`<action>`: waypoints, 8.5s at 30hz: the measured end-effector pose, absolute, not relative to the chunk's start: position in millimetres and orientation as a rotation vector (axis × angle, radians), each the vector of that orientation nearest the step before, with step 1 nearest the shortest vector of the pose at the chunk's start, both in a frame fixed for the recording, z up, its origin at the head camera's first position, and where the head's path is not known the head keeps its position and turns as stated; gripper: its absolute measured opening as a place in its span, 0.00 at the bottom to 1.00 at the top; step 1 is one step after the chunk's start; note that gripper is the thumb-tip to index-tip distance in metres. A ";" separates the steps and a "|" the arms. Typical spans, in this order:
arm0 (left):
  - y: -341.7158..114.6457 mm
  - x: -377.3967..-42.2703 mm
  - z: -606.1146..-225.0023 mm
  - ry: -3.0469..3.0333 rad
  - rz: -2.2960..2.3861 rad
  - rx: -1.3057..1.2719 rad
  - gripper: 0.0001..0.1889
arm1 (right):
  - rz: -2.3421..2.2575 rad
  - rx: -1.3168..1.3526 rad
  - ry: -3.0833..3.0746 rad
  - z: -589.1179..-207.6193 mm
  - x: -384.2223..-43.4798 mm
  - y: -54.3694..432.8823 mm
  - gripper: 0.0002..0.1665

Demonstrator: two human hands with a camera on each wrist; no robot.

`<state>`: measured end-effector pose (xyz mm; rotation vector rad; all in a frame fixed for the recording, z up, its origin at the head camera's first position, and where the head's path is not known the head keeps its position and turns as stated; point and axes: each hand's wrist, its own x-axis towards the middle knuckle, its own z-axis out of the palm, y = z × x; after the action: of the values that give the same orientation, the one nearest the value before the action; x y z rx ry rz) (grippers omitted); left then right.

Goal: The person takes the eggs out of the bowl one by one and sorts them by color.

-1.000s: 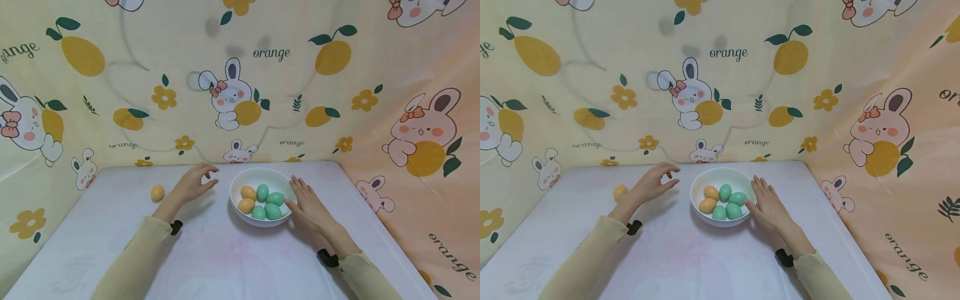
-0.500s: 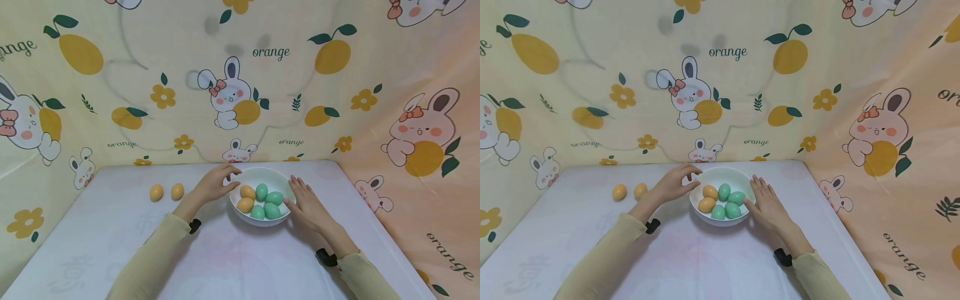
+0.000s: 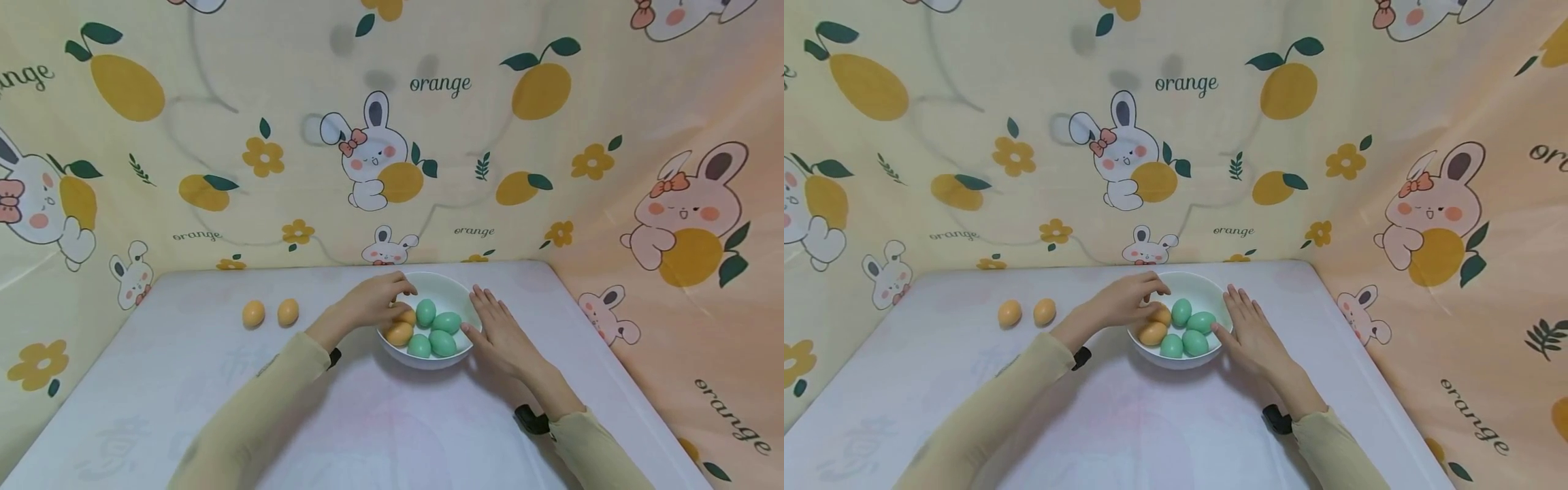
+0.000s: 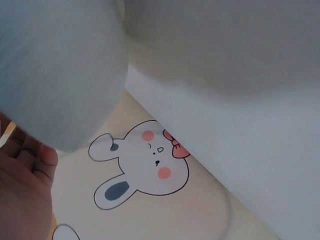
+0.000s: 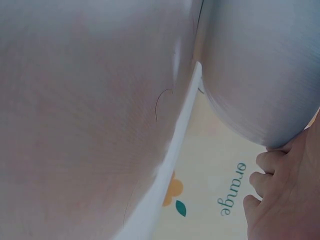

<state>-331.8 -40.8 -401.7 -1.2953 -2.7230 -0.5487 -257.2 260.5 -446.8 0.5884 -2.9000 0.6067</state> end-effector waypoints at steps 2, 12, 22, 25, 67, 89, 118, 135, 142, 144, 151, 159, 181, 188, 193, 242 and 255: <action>-38.3 -335.1 -403.3 -2.748 -0.478 -1.321 0.17 | 0.608 0.589 -2.901 -447.6 -257.4 260.4 0.47; -29.9 -344.3 -404.6 -2.793 -0.191 -1.418 0.16 | 0.602 0.591 -2.898 -445.8 -258.0 260.7 0.47; -22.2 -343.0 -402.7 -2.899 -0.176 -1.401 0.17 | 0.609 0.589 -2.895 -445.6 -257.0 260.8 0.47; -19.4 -343.4 -404.3 -2.928 -0.225 -1.390 0.19 | 0.607 0.586 -2.901 -446.3 -257.0 260.7 0.48; -20.5 -344.7 -404.5 -2.948 -0.629 -1.310 0.19 | 0.608 0.602 -2.874 -450.2 -258.8 261.6 0.46; -45.2 -325.8 -396.2 -2.563 -0.846 -1.178 0.24 | 0.607 0.584 -2.890 -447.6 -256.7 260.5 0.47; -133.2 -333.9 -398.2 -2.413 -0.897 -0.989 0.25 | 0.619 0.610 -2.866 -449.3 -258.7 260.3 0.46; -183.8 -330.9 -411.2 -2.612 -0.784 -0.846 0.26 | 0.635 0.597 -2.874 -449.3 -258.0 261.6 0.46; -200.7 -328.5 -414.9 -2.713 -0.730 -0.828 0.24 | 0.630 0.598 -2.871 -449.4 -257.9 262.1 0.46; -204.1 -327.4 -415.8 -2.750 -0.704 -0.823 0.24 | 0.630 0.598 -2.872 -449.3 -258.0 262.1 0.46; -212.6 -327.9 -426.6 -2.900 -0.567 -0.824 0.27 | 0.625 0.599 -2.870 -449.6 -258.4 262.2 0.46; -216.6 -328.8 -436.6 -2.885 -0.518 -0.880 0.24 | 0.620 0.597 -2.866 -451.3 -259.2 261.4 0.46; -220.8 -325.6 -438.2 -2.935 -0.483 -0.874 0.22 | 0.626 0.592 -2.871 -449.6 -258.4 260.6 0.46; -221.4 -324.7 -438.9 -2.922 -0.473 -0.888 0.23 | 0.627 0.591 -2.875 -450.1 -258.5 260.4 0.46; -222.1 -324.5 -438.7 -2.939 -0.472 -0.853 0.25 | 0.628 0.594 -2.866 -450.0 -258.0 260.2 0.46; -93.1 -310.7 -411.9 -2.521 -0.705 -1.047 0.18 | 0.621 0.601 -2.864 -451.6 -257.9 261.5 0.46; -58.3 -313.3 -403.5 -2.591 -0.584 -1.212 0.16 | 0.615 0.596 -2.867 -451.5 -258.8 261.0 0.46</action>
<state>-313.3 -58.3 -403.5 -1.2122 -2.5908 -0.5841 -258.8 261.0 -451.5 0.5956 -2.8670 0.6148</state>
